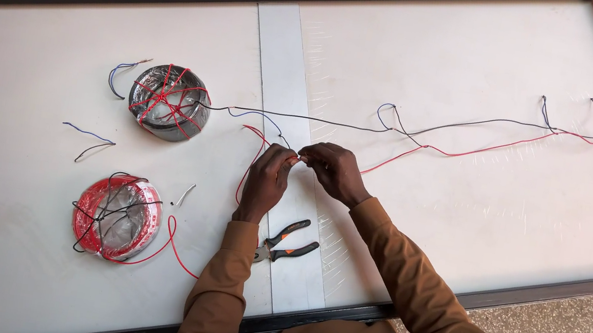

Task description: The person strips the insulation from red and black wires using pliers, twists the exposed ends together, and then secures the connections with black electrical tape. The person also uses a utility knife to cut a strip of black tape on the work surface.

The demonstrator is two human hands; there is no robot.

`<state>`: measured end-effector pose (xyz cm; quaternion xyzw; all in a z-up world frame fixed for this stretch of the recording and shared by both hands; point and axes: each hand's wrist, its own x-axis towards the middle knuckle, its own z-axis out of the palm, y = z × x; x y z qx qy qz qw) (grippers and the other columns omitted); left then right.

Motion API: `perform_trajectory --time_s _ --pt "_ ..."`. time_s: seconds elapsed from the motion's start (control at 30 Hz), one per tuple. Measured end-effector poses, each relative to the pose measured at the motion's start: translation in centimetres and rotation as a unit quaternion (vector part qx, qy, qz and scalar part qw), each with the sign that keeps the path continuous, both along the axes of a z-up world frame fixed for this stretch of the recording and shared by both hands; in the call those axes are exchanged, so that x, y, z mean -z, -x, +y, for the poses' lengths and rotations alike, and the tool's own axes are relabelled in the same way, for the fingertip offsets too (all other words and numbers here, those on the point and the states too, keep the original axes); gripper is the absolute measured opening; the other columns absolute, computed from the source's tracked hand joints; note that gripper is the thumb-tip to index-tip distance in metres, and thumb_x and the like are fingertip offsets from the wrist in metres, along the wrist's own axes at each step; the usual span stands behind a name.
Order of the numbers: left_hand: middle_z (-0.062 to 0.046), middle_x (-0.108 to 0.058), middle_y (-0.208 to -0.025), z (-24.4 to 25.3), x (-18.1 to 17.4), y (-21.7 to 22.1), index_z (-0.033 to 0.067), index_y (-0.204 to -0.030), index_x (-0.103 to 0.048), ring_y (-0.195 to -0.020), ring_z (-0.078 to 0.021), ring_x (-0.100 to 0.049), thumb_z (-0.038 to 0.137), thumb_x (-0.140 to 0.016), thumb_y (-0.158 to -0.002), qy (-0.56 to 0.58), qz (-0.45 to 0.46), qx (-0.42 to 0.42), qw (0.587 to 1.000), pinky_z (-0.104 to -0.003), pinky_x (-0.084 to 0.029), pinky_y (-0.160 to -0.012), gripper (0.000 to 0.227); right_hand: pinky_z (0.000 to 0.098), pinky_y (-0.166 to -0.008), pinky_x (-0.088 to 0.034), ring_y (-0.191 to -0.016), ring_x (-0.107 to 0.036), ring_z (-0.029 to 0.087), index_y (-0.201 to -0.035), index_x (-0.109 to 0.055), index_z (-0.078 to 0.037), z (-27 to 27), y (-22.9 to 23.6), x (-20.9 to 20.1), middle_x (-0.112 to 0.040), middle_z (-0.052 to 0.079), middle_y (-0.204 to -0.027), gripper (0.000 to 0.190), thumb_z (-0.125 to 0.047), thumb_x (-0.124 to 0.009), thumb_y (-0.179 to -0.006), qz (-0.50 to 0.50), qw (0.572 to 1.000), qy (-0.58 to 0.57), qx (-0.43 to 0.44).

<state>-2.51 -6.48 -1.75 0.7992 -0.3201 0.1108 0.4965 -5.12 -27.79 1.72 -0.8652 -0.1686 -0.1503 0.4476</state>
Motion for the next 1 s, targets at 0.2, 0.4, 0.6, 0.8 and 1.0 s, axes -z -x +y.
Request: perform_trajectory --time_s 0.2,0.4,0.6,0.8,1.0 --pt "-0.009 -0.066 -0.1 0.3 -1.3 0.3 0.0091 -0.12 -0.074 -0.096 -0.0344 -0.077 0.009 -0.069 -0.114 0.009 0.015 0.053 0.998 -0.044 -0.066 -0.085 0.008 0.0402 -0.07 -0.058 -0.071 -0.077 0.027 -0.113 -0.084 -0.009 0.2 0.3 1.8 -0.079 0.012 -0.076 0.014 -0.015 -0.071 -0.114 0.086 0.993 -0.077 0.021" --pt "-0.009 -0.067 -0.099 -0.3 -0.2 0.1 0.008 -0.119 -0.076 -0.095 -0.0347 -0.077 0.007 -0.064 -0.116 0.007 -0.041 0.04 0.998 -0.043 -0.065 -0.083 0.012 0.031 -0.06 -0.05 -0.064 -0.063 0.016 -0.104 -0.082 -0.009 0.6 -0.1 1.5 -0.071 0.007 -0.067 0.015 -0.017 -0.072 -0.11 0.244 0.955 -0.159 0.049" --pt "-0.011 -0.065 -0.097 -0.5 1.6 -0.1 0.0061 -0.115 -0.078 -0.091 -0.0375 -0.074 0.001 -0.065 -0.114 -0.001 -0.05 0.042 0.998 -0.047 -0.063 -0.08 0.014 0.025 -0.046 -0.043 -0.052 -0.054 0.012 -0.096 -0.078 -0.006 0.5 -1.0 0.9 -0.062 0.008 -0.059 0.013 -0.013 -0.068 -0.101 0.378 0.907 -0.184 0.039" --pt "-0.008 -0.062 -0.099 -0.1 0.3 -0.2 0.0103 -0.118 -0.073 -0.094 -0.034 -0.07 0.02 -0.053 -0.121 0.011 0.018 0.024 0.999 -0.047 -0.06 -0.087 0.023 0.0451 -0.061 -0.057 -0.068 -0.073 0.033 -0.137 -0.069 -0.008 0.9 1.7 1.3 -0.078 0.018 -0.086 0.025 -0.018 -0.068 -0.114 0.098 0.984 -0.036 0.141" --pt "-0.009 -0.062 -0.099 0.0 -0.8 0.2 0.0078 -0.115 -0.072 -0.094 -0.0349 -0.069 0.013 -0.057 -0.118 0.028 0.071 -0.003 0.997 -0.049 -0.059 -0.088 0.016 0.0431 -0.073 -0.063 -0.09 -0.071 0.034 -0.115 -0.078 -0.013 2.9 4.7 2.2 -0.07 0.009 -0.103 0.017 -0.001 -0.076 -0.102 -0.233 0.955 0.099 0.155"
